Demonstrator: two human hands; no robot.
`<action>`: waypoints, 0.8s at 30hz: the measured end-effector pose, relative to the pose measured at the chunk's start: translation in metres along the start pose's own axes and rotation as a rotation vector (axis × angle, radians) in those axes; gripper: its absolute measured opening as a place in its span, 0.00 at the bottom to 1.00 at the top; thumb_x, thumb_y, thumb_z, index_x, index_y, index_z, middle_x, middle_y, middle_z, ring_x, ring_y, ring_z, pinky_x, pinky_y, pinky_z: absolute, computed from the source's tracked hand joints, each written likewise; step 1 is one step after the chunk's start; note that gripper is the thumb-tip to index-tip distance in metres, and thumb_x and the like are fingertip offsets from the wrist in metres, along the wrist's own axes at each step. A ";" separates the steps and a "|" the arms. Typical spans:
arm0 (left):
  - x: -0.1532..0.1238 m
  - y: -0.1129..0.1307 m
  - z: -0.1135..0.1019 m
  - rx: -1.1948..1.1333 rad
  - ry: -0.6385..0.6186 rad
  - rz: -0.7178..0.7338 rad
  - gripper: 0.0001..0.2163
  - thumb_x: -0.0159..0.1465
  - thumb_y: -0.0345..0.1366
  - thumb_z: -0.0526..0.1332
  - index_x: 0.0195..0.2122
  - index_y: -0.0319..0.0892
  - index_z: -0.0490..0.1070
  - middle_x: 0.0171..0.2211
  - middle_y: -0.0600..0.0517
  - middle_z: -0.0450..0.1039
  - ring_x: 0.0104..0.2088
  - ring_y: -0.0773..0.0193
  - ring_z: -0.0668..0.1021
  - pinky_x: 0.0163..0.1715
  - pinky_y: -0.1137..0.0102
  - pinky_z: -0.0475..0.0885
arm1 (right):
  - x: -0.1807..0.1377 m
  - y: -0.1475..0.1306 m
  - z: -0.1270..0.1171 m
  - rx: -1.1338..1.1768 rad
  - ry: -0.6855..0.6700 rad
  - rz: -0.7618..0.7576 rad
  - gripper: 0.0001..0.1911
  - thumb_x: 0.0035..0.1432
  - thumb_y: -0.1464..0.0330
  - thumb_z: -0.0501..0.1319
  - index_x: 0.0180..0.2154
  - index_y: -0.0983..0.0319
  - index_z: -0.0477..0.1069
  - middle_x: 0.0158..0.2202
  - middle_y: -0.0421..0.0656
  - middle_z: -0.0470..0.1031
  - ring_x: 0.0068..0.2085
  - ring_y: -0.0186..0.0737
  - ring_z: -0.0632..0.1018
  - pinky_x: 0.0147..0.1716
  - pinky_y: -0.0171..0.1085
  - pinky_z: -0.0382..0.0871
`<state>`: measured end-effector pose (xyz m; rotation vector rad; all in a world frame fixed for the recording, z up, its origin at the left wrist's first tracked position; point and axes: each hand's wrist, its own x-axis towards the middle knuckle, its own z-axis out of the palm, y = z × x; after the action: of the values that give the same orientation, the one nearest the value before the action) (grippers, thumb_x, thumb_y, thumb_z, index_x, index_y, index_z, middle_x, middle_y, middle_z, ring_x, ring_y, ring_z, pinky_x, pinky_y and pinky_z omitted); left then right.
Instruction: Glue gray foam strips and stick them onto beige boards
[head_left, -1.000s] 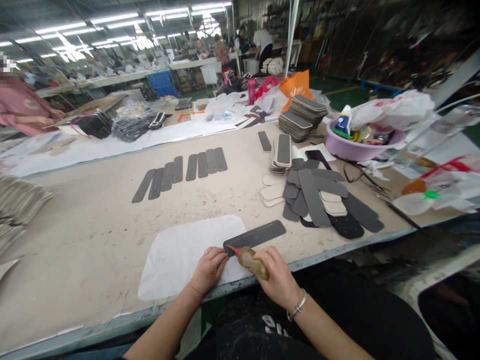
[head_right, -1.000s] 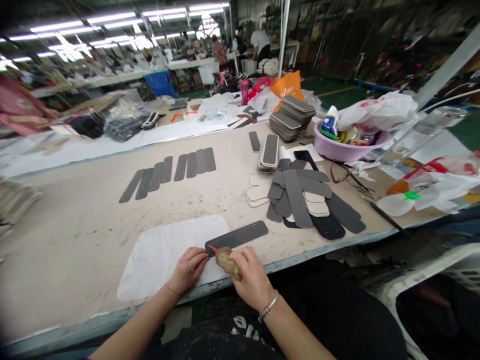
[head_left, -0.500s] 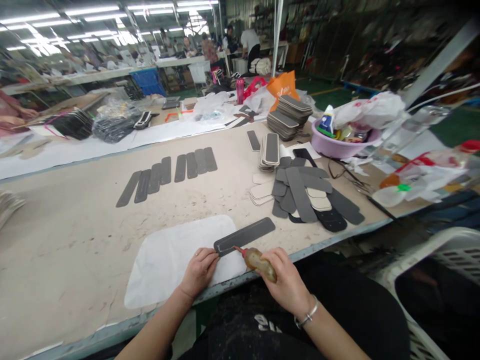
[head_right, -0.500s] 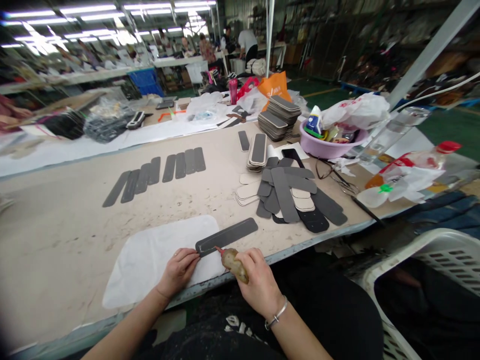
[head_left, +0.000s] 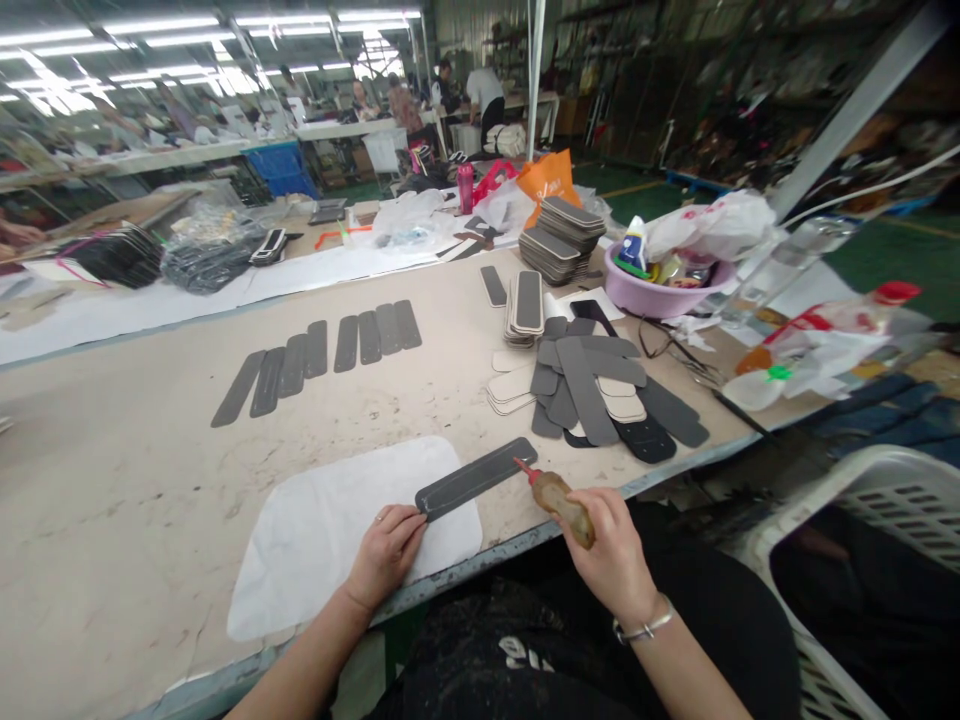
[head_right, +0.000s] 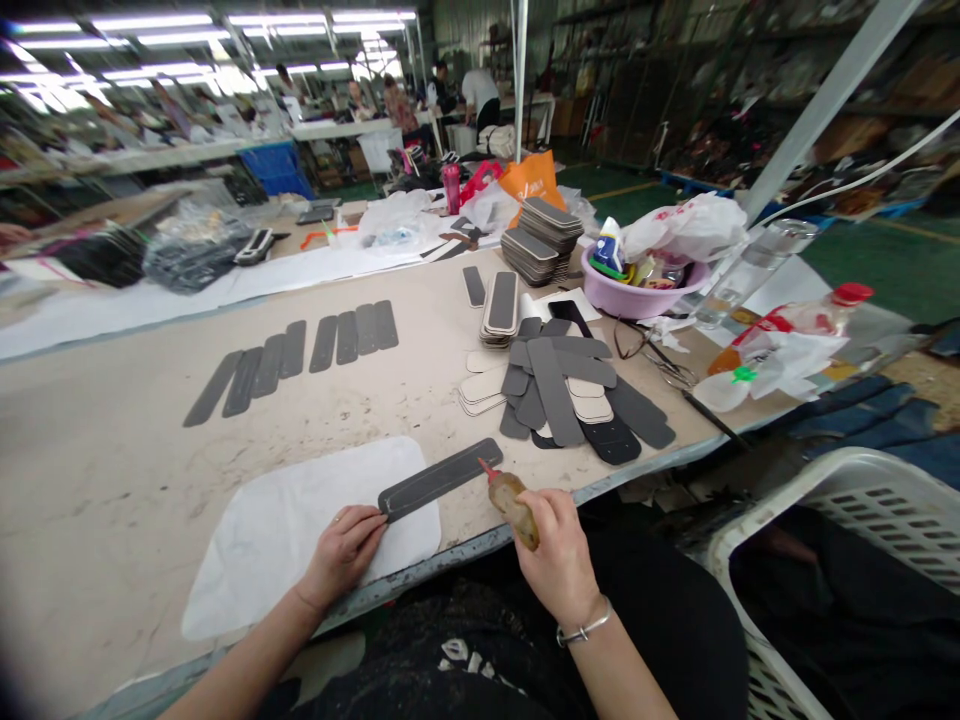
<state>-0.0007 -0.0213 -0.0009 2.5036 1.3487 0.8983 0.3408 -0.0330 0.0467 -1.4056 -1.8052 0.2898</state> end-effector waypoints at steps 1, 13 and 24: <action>0.000 0.000 0.000 0.004 0.003 0.006 0.08 0.62 0.27 0.58 0.42 0.40 0.72 0.38 0.47 0.71 0.39 0.62 0.73 0.41 0.65 0.72 | 0.000 -0.006 0.005 0.054 -0.016 -0.006 0.14 0.56 0.73 0.60 0.45 0.59 0.64 0.41 0.46 0.64 0.42 0.46 0.69 0.42 0.47 0.69; 0.008 -0.001 -0.002 0.021 0.008 0.049 0.07 0.62 0.27 0.57 0.39 0.40 0.72 0.37 0.47 0.72 0.37 0.64 0.74 0.40 0.66 0.73 | 0.003 -0.019 0.028 0.157 -0.155 -0.040 0.16 0.54 0.77 0.59 0.45 0.58 0.64 0.40 0.46 0.64 0.41 0.45 0.69 0.41 0.45 0.70; 0.008 -0.002 0.003 0.025 -0.010 0.056 0.06 0.63 0.27 0.55 0.38 0.40 0.71 0.36 0.46 0.71 0.37 0.63 0.74 0.40 0.65 0.73 | 0.023 0.017 -0.003 -0.015 0.028 -0.006 0.11 0.59 0.68 0.59 0.45 0.59 0.65 0.39 0.47 0.67 0.42 0.47 0.70 0.42 0.48 0.70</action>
<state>0.0031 -0.0128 -0.0011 2.5729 1.3014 0.8838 0.3538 -0.0071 0.0489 -1.4082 -1.7920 0.2526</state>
